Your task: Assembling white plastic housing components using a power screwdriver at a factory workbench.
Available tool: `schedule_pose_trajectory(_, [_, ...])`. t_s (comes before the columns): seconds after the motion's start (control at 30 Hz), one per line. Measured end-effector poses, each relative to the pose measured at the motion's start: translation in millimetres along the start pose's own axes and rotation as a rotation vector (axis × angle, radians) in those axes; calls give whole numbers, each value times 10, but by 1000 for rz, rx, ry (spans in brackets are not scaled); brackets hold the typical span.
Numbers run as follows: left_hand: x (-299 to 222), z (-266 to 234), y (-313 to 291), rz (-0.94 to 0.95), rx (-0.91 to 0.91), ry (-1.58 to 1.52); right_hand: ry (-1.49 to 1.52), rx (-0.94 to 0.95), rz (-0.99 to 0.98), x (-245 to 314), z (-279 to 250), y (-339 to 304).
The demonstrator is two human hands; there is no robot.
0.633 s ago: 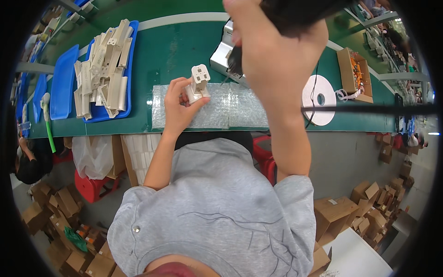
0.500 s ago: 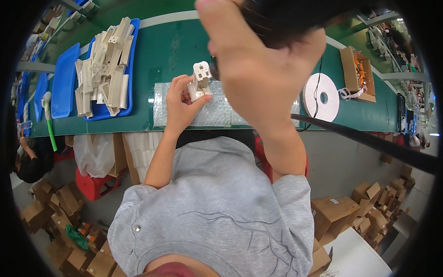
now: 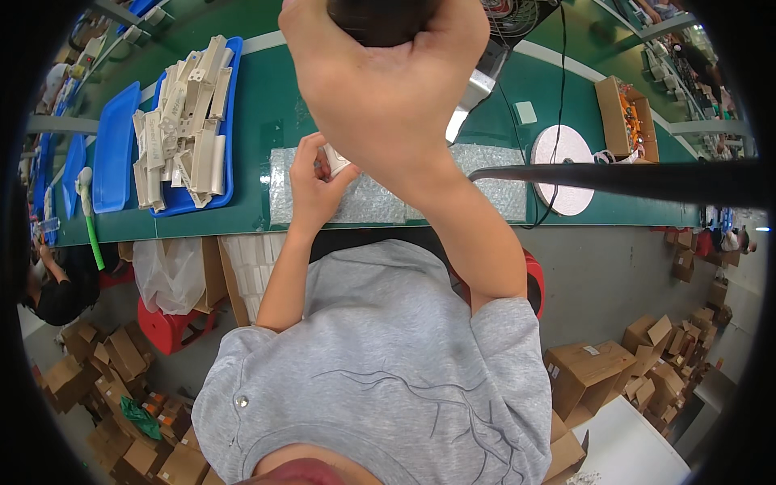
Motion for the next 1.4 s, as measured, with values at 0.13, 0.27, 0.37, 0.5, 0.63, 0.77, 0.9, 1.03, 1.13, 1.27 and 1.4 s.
schedule_pose_trajectory(0.13, [-12, 6, 10, -16, 18, 8, 471, 322, -506, -98, -8, 98])
schedule_pose_trajectory(0.27, [-9, 10, 0, -7, 14, 0, 151, 137, -242, -247, -46, 167])
schedule_pose_trajectory(0.37, [7, 1, -5, -15, 0, -21, 456, 342, -446, -237, -27, 182])
schedule_pose_trajectory(0.5, [-9, -4, -2, 14, 20, 61, 442, 376, -361, -303, -60, 216])
schedule_pose_trajectory(0.63, [-25, 11, 42, 33, 29, 62, 417, 396, -369, -184, -64, 181])
schedule_pose_trajectory(0.77, [-32, 139, 30, -5, 25, -11, -333, 266, -34, -157, -218, 108])
schedule_pose_trajectory(0.9, [283, 138, -11, -106, 170, -248, -60, 252, 209, -214, -364, 107])
schedule_pose_trajectory(1.03, [299, -38, 226, -312, 292, -247, 131, 95, -46, 92, -746, -63])
schedule_pose_trajectory(1.13, [601, -150, 693, -388, 262, -366, -373, -39, -94, -77, -1263, -537])
schedule_pose_trajectory(1.27, [785, 204, 1658, -452, 221, -409, -729, -243, -174, -292, -1924, -1065])
schedule_pose_trajectory(1.4, [1072, 959, 2942, -271, 340, -17, -992, -207, -182, -337, -2161, -1172])
Point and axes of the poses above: each hand's wrist, its own y-axis towards the middle knuckle, its own z-axis out of the palm, x = y × z, the point moved 6 cm from there along y, towards the middle knuckle, and after that the axes turned 9 degrees about y, right-handed, at the moved point
